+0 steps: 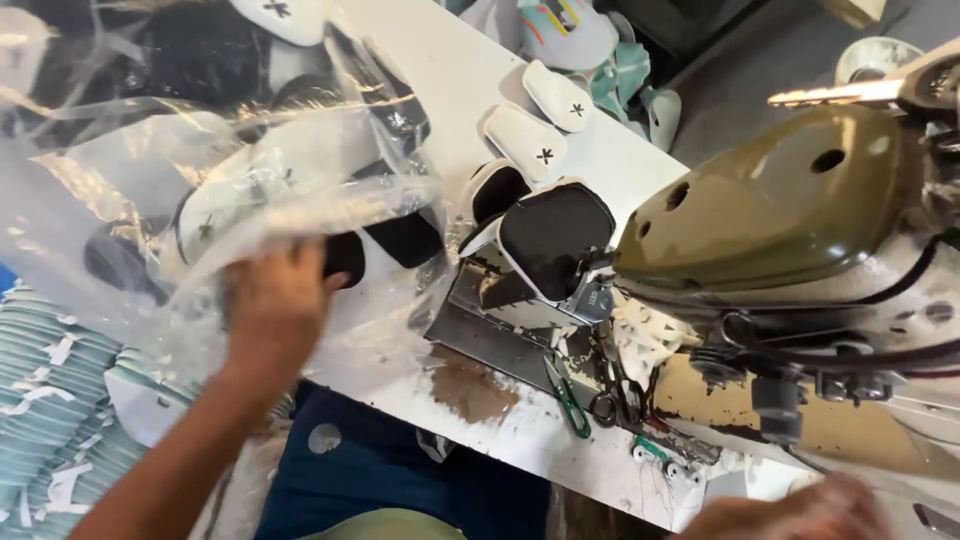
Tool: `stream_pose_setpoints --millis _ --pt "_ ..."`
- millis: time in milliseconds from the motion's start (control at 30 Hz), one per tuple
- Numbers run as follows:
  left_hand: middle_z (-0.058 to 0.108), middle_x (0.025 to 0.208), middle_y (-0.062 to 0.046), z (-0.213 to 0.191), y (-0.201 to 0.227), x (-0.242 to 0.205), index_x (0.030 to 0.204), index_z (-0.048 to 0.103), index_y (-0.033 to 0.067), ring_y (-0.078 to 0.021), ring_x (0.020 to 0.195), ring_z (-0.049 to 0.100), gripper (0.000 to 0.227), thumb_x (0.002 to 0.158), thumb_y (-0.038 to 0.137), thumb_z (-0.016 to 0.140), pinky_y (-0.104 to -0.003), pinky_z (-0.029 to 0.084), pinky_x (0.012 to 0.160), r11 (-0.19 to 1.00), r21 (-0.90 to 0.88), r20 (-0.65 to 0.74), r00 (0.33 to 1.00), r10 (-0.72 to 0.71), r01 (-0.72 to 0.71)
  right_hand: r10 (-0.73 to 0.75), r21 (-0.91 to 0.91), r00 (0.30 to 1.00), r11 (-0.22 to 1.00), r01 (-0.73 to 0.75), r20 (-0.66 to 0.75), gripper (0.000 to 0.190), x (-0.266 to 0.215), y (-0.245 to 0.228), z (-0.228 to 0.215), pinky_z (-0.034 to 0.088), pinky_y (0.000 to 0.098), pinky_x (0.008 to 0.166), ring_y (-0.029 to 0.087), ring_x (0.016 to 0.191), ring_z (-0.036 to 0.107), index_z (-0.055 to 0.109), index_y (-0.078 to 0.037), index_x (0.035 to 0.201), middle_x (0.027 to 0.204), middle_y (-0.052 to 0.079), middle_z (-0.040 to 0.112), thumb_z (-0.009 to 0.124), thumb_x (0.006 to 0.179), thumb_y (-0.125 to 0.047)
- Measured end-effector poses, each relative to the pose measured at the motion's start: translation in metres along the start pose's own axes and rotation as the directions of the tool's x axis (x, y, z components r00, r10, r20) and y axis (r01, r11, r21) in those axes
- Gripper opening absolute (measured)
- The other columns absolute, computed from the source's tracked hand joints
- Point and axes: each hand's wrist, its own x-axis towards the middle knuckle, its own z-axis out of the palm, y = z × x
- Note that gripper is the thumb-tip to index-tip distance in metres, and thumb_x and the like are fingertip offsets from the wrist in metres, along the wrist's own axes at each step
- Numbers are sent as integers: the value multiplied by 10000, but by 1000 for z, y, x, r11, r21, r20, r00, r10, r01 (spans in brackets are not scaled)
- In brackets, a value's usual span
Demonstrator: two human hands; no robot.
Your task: The person uses a sewing machine to stitch the edges of black slipper uppers. They repeatedly pick up a slipper, guide it under the needle to sew the perimeter, and then place the finished item on a pile of completed slippers on the table.
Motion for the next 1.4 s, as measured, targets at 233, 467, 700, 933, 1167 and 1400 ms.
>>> stream_pose_setpoints --millis 233,467,700,933,1167,1400 --pt "617 1213 -249 13 -28 -31 1376 610 28 -433 1104 603 643 848 345 795 -530 472 946 954 57 83 951 -297 293 236 -101 720 969 -226 652 215 -88 -68 130 563 321 949 217 1080 678 650 -55 1061 1197 119 689 766 898 -135" --pt "664 1000 -165 14 -8 -43 1252 728 81 -378 988 630 297 957 93 698 -497 485 923 969 -1 -118 962 -247 249 230 -161 335 962 -221 914 321 -114 -133 155 526 325 886 214 1050 674 690 -47 1102 1248 105 706 786 861 -237" --pt "684 1192 -144 -43 25 -44 1086 730 34 -371 1113 631 278 817 -36 720 -479 509 990 989 -144 -350 936 -25 -27 254 -174 298 947 -272 920 322 -121 -134 143 523 321 916 209 1098 673 689 -52 1136 1278 98 690 763 901 -260" --pt "595 1306 -114 -53 108 -95 993 717 55 -199 1079 628 209 810 39 817 -322 498 933 600 -791 -76 954 -290 119 459 -48 209 486 -872 864 463 -140 -118 134 505 319 979 177 1126 646 587 -63 1338 1284 102 665 692 929 -252" --pt "608 1275 -141 2 122 -155 926 622 -2 -235 1088 661 190 847 43 790 -378 548 962 6 -855 515 849 -116 519 619 146 248 211 -966 745 350 -136 -110 123 571 334 765 174 838 711 693 28 1099 957 77 754 693 964 -295" --pt "483 1492 -135 -50 118 -111 1244 496 8 -160 1117 627 375 932 59 697 -297 519 1001 171 -952 251 967 -30 253 584 -14 182 315 -949 791 400 -126 -97 121 558 292 758 147 832 689 701 24 1123 969 69 749 680 967 -344"
